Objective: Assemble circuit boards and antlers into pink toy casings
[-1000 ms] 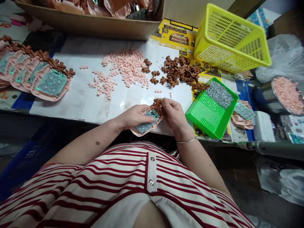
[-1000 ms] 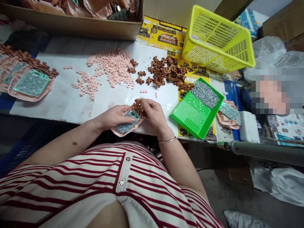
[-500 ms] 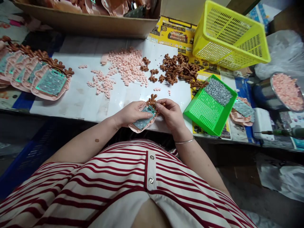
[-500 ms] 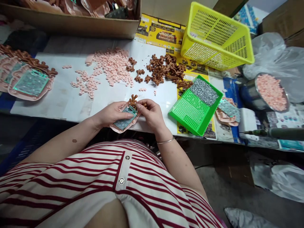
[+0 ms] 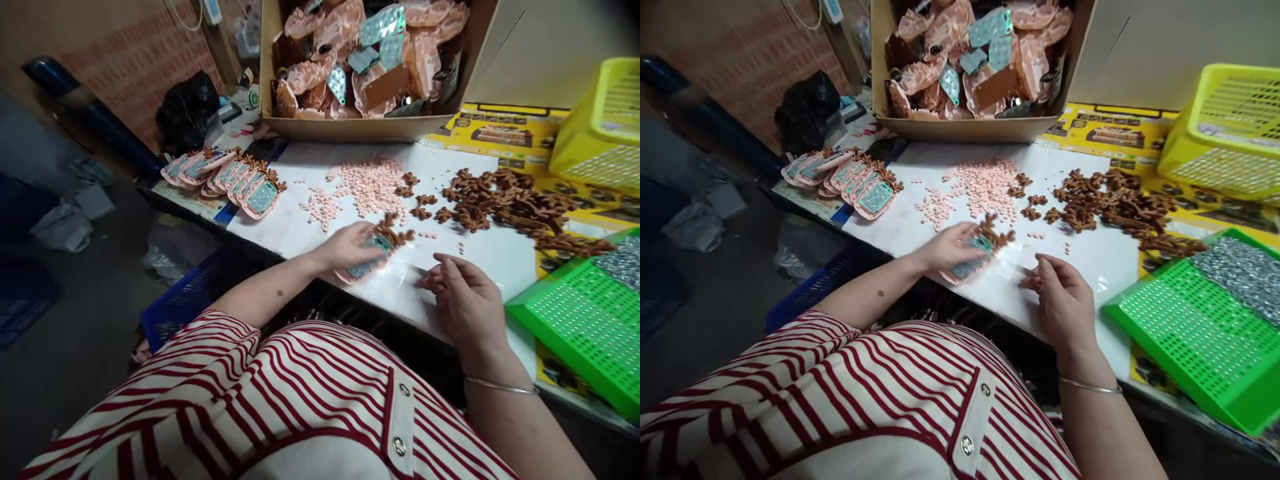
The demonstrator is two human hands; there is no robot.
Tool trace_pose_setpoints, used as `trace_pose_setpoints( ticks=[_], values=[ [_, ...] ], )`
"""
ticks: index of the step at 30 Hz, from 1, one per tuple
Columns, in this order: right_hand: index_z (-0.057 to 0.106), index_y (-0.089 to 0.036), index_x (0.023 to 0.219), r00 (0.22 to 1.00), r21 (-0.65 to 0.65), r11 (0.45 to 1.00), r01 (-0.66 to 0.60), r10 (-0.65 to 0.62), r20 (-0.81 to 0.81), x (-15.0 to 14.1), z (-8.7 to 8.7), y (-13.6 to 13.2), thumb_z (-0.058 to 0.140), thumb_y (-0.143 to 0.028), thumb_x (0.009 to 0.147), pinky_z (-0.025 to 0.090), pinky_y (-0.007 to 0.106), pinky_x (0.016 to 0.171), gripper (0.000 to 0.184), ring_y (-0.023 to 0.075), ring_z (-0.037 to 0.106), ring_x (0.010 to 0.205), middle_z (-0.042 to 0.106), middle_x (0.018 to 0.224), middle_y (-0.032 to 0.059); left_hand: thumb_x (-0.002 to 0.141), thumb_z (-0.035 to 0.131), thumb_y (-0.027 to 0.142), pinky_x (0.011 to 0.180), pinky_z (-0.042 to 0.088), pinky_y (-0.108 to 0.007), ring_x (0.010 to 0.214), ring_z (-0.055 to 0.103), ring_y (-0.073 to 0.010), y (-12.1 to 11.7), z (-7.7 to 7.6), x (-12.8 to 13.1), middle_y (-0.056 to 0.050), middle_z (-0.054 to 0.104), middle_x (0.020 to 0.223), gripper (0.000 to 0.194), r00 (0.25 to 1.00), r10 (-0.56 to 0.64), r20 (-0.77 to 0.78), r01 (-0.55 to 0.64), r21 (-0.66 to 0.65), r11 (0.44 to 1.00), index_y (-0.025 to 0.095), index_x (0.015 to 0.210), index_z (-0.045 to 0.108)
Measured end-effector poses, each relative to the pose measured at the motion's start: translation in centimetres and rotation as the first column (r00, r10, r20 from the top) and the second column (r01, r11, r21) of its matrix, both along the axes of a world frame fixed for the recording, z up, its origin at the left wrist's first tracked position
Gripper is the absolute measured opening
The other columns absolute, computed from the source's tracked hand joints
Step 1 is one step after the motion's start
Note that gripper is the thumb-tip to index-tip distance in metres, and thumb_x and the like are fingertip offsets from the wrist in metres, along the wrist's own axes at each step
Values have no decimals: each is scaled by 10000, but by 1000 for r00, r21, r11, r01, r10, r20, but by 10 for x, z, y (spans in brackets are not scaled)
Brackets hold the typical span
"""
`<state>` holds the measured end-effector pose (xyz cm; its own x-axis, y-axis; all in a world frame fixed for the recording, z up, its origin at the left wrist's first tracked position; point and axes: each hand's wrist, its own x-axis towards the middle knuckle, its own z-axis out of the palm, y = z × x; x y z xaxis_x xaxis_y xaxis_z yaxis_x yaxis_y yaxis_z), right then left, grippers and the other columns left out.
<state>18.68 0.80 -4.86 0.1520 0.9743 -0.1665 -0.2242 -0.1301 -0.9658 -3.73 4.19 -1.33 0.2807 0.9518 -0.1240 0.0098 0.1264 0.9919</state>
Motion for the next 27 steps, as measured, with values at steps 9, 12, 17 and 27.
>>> trace_pose_setpoints(
  ticks=[9, 12, 17, 27],
  values=[
    [752, -238, 934, 956, -61, 994, -89, 102, 274, 8, -6, -4, 835, -604, 670, 541, 316, 722, 458, 149, 650, 669, 695, 696, 5, 794, 645, 381, 916, 446, -403, 996, 613, -323, 31, 36, -143, -121, 667, 876, 233, 175, 556, -813, -153, 535, 831, 176, 902, 628],
    [753, -232, 914, 936, -64, 991, -115, 130, 326, 7, -3, -4, 810, -652, 657, 537, 335, 734, 496, 172, 650, 679, 696, 680, 23, 810, 628, 401, 1075, 378, -474, 1162, 566, -377, 32, 27, -158, -178, 694, 1053, 332, 29, 537, -843, -90, 533, 842, 141, 1010, 681],
    [744, -219, 902, 919, -85, 983, -162, 182, 351, 5, 6, -5, 789, -667, 657, 533, 312, 738, 513, 169, 645, 692, 684, 688, 21, 836, 615, 431, 1242, 162, -548, 1339, 481, -380, 46, 20, -164, -176, 643, 1307, 503, -125, 586, -801, -129, 599, 791, 138, 1243, 658],
    [732, -205, 885, 908, -80, 971, -225, 238, 345, 4, 10, -4, 743, -678, 691, 539, 306, 713, 511, 182, 644, 697, 692, 710, 45, 879, 629, 483, 1200, 259, -593, 1316, 528, -392, 55, 42, -159, -184, 627, 1376, 575, -53, 599, -799, -100, 602, 793, 114, 1320, 619]
  ],
)
